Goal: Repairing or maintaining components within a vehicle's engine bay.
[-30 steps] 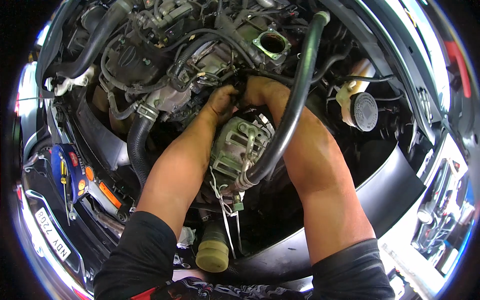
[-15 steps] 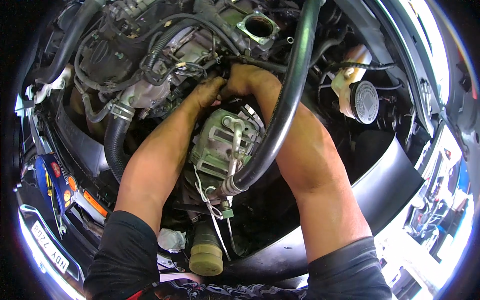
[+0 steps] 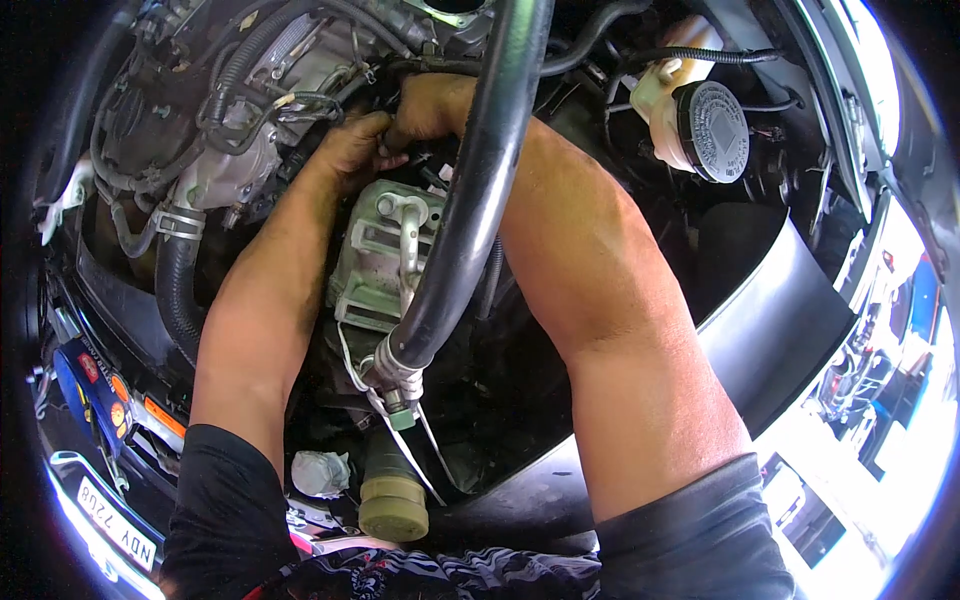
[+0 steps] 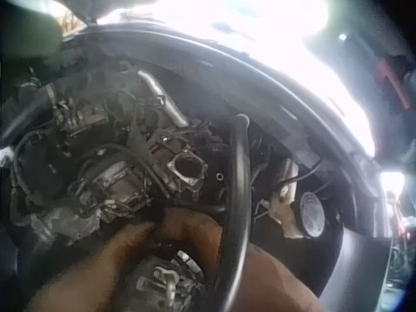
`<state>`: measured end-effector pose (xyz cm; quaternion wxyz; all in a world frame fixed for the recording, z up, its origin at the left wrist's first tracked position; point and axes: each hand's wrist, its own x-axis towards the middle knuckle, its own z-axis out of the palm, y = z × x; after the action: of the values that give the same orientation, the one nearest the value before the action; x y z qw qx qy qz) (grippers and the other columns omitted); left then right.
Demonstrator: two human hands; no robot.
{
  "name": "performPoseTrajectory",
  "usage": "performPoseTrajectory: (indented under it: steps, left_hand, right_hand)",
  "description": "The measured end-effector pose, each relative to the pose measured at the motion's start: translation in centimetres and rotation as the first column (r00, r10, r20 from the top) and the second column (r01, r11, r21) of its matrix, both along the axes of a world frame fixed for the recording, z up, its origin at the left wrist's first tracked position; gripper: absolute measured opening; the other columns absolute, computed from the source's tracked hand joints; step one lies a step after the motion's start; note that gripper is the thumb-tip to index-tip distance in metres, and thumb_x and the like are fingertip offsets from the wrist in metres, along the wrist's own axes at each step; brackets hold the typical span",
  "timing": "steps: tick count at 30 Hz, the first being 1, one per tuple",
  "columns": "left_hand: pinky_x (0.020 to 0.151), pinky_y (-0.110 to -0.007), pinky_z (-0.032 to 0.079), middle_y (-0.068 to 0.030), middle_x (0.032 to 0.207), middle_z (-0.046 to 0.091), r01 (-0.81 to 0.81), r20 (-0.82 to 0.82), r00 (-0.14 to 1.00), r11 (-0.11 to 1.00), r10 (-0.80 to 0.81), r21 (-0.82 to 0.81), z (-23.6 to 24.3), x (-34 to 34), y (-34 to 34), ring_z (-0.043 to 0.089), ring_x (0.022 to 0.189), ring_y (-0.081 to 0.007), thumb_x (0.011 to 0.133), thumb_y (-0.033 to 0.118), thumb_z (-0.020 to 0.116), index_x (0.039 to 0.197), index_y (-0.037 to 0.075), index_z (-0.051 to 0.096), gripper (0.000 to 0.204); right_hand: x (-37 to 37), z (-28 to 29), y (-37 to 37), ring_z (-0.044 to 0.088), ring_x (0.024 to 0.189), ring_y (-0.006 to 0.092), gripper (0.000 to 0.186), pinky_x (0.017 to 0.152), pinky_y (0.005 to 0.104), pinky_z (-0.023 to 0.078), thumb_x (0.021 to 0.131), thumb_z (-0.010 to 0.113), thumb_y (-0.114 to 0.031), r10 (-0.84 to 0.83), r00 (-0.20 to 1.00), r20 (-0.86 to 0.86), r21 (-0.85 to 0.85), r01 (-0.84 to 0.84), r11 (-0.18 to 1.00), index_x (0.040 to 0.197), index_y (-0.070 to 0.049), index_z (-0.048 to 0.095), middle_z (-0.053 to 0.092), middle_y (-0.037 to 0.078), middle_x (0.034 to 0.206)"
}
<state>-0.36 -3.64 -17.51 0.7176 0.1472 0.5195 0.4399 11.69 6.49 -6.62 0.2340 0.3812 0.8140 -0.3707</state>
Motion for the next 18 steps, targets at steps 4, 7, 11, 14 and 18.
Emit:
performPoseTrajectory:
  steps: [4, 7, 11, 14, 18]
  left_hand:
    - [0.07, -0.038, 0.052, -0.0075, 0.09, 0.062, -0.063, 0.222, 0.972, 0.994, 0.083, -0.093, 1.6, 0.1, 0.6, 0.061, 0.076, -0.0195, 0.082, 0.024, 0.058, 0.097, 0.006, 0.058, 0.023]
    - [0.065, -0.033, 0.051, -0.0095, 0.085, 0.064, 0.035, 0.311, 0.95, 0.997, -0.013, -0.065, 2.2, 0.4, 1.3, 0.062, 0.072, -0.0219, 0.079, 0.029, 0.055, 0.099, 0.002, 0.059, 0.033]
    - [0.058, -0.031, 0.052, -0.0128, 0.086, 0.064, -0.008, 0.308, 0.951, 0.997, 0.03, -0.072, 1.9, 0.5, 2.2, 0.062, 0.067, -0.0227, 0.078, 0.025, 0.053, 0.101, 0.0, 0.059, 0.035]
    - [0.061, -0.033, 0.053, -0.0143, 0.089, 0.065, -0.074, 0.38, 0.922, 0.997, 0.076, -0.02, 1.6, 0.8, 2.1, 0.063, 0.071, -0.0242, 0.078, 0.024, 0.053, 0.104, 0.0, 0.059, 0.036]
    - [0.068, -0.033, 0.055, -0.015, 0.093, 0.065, -0.15, 0.478, 0.869, 0.989, 0.123, 0.017, 1.3, 0.9, 1.9, 0.065, 0.077, -0.0258, 0.079, 0.023, 0.054, 0.11, 0.0, 0.057, 0.039]
  right_hand:
    - [0.0, 0.1, 0.0, 0.063, 0.095, 0.0286, 0.075, 0.084, 0.0363, 0.048, 0.055, 0.08, -0.035, 0.022, 1.0, -0.017, -0.019, -0.022, 1.0, 0.116, 0.0, 0.057, 0.066, 0.02, 0.104]
    - [0.2, -0.2, 0.0, 0.061, 0.1, 0.0307, 0.077, 0.088, 0.0371, 0.047, 0.054, 0.081, -0.034, 0.025, 0.996, -0.082, 0.017, -0.024, 1.0, 0.117, 0.001, 0.055, 0.064, 0.021, 0.109]
    - [0.1, -0.3, 0.0, 0.058, 0.106, 0.0327, 0.076, 0.093, 0.0378, 0.045, 0.053, 0.082, -0.032, 0.033, 0.993, -0.11, -0.012, -0.034, 0.999, 0.117, 0.001, 0.055, 0.062, 0.022, 0.113]
    - [0.0, 0.1, 0.0, 0.057, 0.108, 0.0328, 0.077, 0.095, 0.0379, 0.043, 0.053, 0.082, -0.032, 0.036, 0.994, -0.103, 0.064, -0.03, 0.998, 0.116, 0.001, 0.055, 0.061, 0.022, 0.113]
    - [0.3, 0.8, 0.0, 0.054, 0.113, 0.0334, 0.083, 0.097, 0.0381, 0.041, 0.053, 0.082, -0.035, 0.06, 0.99, -0.13, 0.026, -0.057, 0.998, 0.122, 0.001, 0.051, 0.058, 0.022, 0.12]
